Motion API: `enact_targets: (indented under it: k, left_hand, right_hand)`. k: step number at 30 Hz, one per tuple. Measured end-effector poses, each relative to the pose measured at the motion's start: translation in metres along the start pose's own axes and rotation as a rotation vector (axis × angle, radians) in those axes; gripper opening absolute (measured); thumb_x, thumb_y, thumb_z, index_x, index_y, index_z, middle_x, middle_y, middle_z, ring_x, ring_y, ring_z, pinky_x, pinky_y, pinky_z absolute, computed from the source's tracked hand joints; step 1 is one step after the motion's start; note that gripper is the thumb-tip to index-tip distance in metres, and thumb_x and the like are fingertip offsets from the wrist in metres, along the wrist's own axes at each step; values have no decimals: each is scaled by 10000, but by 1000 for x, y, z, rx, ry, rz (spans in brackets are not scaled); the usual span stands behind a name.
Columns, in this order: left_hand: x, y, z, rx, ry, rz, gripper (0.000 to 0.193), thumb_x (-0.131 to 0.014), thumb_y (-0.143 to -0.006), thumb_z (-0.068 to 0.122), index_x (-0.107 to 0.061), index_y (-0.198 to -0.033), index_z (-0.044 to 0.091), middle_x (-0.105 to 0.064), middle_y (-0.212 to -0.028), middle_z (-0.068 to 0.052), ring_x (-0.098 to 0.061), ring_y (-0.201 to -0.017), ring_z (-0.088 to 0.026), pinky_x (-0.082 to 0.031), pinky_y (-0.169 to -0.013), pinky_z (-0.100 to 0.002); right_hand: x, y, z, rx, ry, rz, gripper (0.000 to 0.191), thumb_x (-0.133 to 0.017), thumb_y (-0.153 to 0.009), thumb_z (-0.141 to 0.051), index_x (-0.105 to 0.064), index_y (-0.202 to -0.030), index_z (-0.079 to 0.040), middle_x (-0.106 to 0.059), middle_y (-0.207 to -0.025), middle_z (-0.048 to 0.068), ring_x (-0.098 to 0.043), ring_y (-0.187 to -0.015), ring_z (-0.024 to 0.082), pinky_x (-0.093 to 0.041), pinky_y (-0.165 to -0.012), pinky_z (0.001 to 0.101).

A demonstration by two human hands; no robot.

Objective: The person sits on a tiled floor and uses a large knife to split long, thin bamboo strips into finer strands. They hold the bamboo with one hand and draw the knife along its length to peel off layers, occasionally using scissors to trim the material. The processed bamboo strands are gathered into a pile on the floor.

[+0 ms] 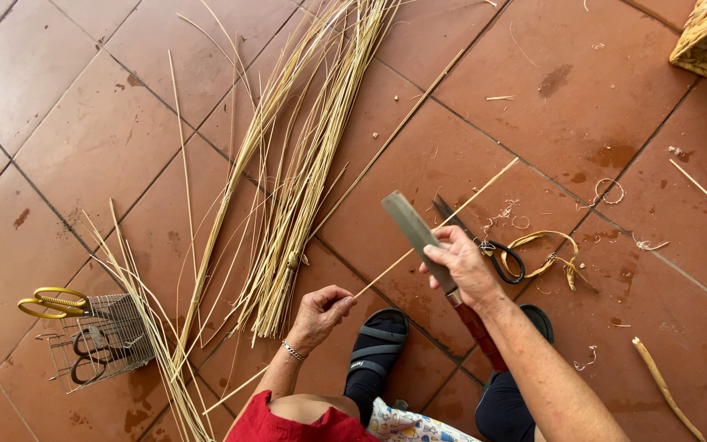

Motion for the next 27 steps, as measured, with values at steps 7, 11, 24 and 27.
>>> enact_targets:
  k: [7,11,24,27]
  left_hand:
    - [14,4,0,-74,-167,25,98,-752,-923,149,-774,-930,54,-675,-692,28,-576,-603,-40,-487,-527,-213]
    - [25,5,-16,19,-99,41,103,-743,-928,149,-773,-954,54,-654,-691,25,-552,-603,-47,-482,-535,-219]
    - [131,82,-30,-50,-116,903,133,-695,-916,122,-754,-1020,64,-696,-882,-7,-615,-758,-89,-531,-697,-259]
    - [166,134,-54,18,-128,1117,126,-716,-902,128,-763,-1003,70,-713,-898,-23,-638,-782,-103,-537,-708,-269]
  right_hand:
    - [19,-3,-15,52,13,48,315,-620,-949,-61,-471,-1222,-16,-666,-941,122,-693,-698,156,-577,-454,259]
    - [43,-7,-34,160,-19,47,340,-632,-959,-61,-463,-1247,1,-651,-953,118,-696,-724,156,-591,-484,261]
    - [94,-17,-62,209,-8,97,285,-591,-1067,-66,-531,-1342,-18,-653,-982,76,-677,-807,188,-549,-580,292]
    - [93,-24,-60,190,-21,28,98,-579,-1119,-41,-522,-1198,-34,-662,-950,66,-690,-894,193,-549,-636,311]
Point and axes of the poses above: each hand's wrist, its own y-axis away from the middle knuckle, its own x-axis out of the back of the hand, z = x × y, the point moved 9 cm from there along -y, towards the middle knuckle
